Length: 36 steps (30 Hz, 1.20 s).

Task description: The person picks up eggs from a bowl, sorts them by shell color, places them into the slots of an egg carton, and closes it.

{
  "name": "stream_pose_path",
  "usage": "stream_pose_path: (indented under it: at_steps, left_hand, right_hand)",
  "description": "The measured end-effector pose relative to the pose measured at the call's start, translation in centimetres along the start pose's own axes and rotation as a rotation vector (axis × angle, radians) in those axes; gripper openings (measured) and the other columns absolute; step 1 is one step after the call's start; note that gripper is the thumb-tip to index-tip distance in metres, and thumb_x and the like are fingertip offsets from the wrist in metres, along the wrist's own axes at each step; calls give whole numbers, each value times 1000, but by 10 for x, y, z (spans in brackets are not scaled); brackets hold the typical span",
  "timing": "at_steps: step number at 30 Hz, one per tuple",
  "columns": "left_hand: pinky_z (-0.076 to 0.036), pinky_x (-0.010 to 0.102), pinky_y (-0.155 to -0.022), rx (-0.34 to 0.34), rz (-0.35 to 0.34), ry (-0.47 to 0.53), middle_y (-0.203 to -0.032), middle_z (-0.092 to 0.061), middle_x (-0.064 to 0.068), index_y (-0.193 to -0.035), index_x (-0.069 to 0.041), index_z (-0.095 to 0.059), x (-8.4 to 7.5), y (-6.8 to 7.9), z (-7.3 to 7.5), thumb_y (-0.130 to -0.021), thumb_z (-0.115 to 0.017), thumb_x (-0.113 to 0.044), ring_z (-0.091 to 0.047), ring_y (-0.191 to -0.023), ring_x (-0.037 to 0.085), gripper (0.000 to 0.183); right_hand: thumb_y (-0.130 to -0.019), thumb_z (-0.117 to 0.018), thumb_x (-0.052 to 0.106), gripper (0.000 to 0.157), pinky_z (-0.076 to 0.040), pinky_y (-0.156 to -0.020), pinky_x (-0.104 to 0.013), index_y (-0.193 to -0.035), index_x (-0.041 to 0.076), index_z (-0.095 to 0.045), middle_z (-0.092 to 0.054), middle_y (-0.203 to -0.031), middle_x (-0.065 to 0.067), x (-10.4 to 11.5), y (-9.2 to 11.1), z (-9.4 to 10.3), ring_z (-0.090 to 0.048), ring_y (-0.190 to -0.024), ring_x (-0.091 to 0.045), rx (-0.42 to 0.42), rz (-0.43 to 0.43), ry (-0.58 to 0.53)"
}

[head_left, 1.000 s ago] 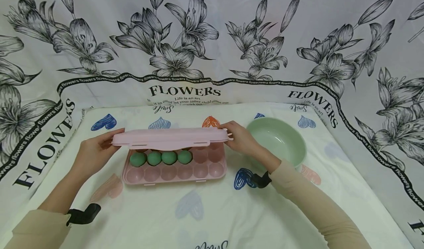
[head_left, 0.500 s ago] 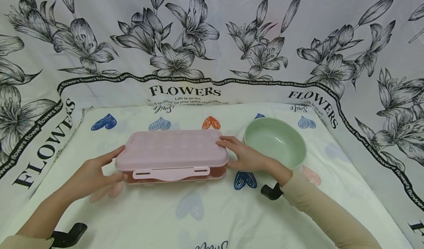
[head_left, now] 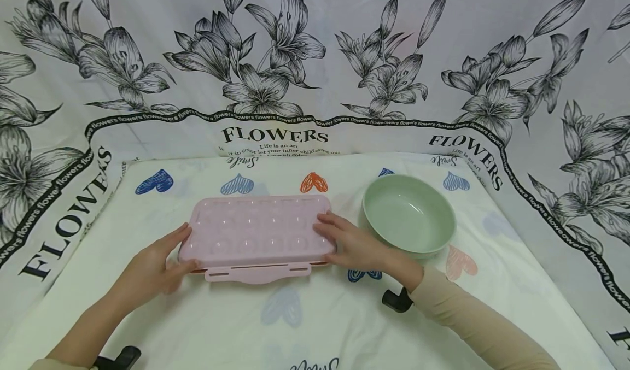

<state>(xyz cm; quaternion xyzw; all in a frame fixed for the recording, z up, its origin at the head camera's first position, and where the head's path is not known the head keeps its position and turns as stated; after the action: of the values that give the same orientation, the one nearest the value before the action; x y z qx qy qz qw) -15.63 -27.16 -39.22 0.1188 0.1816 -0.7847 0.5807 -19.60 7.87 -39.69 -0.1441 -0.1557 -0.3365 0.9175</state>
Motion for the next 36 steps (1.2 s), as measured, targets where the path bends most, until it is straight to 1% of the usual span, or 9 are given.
stream_pose_path:
  at_steps: [4,8,13,18,23,26,28,31,36]
  left_hand:
    - [-42,52,-85,-43,-31,-15,-141,-40,18,-134,3,-43,-1,0,-3,-79,-70,-41,-52,-107,30,76]
    - [-42,56,-85,-43,-23,-31,-144,-37,15,-134,3,-43,-1,0,-6,-77,-70,-46,-45,-119,39,79]
    - [-43,57,-87,-59,-91,-54,-146,-37,8,-129,-3,-52,-8,0,-8,-76,-73,-36,-32,-134,29,66]
    - [-52,46,-75,-86,-216,-115,-147,-35,8,-131,-5,-51,-18,3,-13,-75,-75,-23,-28,-137,21,63]
    - [-50,50,-78,-90,-213,-125,-148,-32,11,-132,-2,-48,-21,4,-18,-71,-78,-32,-29,-136,26,75]
    - [-42,43,-97,-80,-208,-132,-148,-30,13,-133,2,-45,-23,4,-22,-65,-81,-37,-26,-137,29,86]
    - [-28,33,-109,-75,-218,-135,-148,-28,16,-134,5,-42,-25,4,-25,-63,-82,-36,-23,-138,30,91]
    - [-5,22,-114,-80,-226,-141,-148,-26,18,-133,8,-40,-25,4,-29,-61,-83,-36,-20,-139,31,95]
    - [-5,22,-115,-150,-263,-189,-145,-30,20,-128,10,-43,-27,3,-32,-59,-83,-39,-26,-137,32,94]
  right_hand:
    - [-82,-68,23,57,-30,-109,-36,-133,6,-48,-36,-144,-13,6,-1,-5,-28,-137,-29,6,50,16]
    - [-83,-67,21,53,-30,-109,-37,-131,8,-50,-36,-144,-11,11,-1,-9,-25,-138,-31,16,60,13]
    - [-83,-67,22,53,-28,-110,-37,-132,9,-50,-38,-144,-7,12,-2,-11,-24,-138,-31,18,48,56]
    - [-79,-69,36,58,-27,-112,-39,-126,7,-51,-44,-138,-9,17,-4,-18,-30,-134,-35,-54,79,157]
    - [-73,-72,44,64,-27,-111,-43,-118,3,-52,-49,-129,-16,24,-7,-23,-38,-128,-40,-163,138,275]
    - [-72,-72,46,67,-27,-111,-44,-119,4,-52,-50,-128,-17,27,-7,-24,-38,-127,-40,-183,137,308]
    - [-71,-72,47,69,-27,-111,-45,-122,6,-50,-49,-128,-17,27,-7,-26,-38,-127,-39,-185,130,330]
    - [-70,-71,50,74,-29,-109,-46,-127,9,-48,-48,-128,-16,29,-7,-29,-39,-127,-39,-196,123,363]
    - [-68,-71,53,74,-31,-106,-47,-126,13,-49,-49,-126,-14,30,-9,-32,-40,-124,-40,-214,91,440]
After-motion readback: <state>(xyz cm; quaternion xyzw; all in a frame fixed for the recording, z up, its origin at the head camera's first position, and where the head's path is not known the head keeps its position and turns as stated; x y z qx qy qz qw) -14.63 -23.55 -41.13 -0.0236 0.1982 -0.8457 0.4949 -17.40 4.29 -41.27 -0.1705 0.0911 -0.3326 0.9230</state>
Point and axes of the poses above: each hand's wrist, its own y-axis away from the middle knuckle, its own z-axis out of the back of the hand, x = y × z, the point moved 6 cm from there along -y, towards the middle knuckle
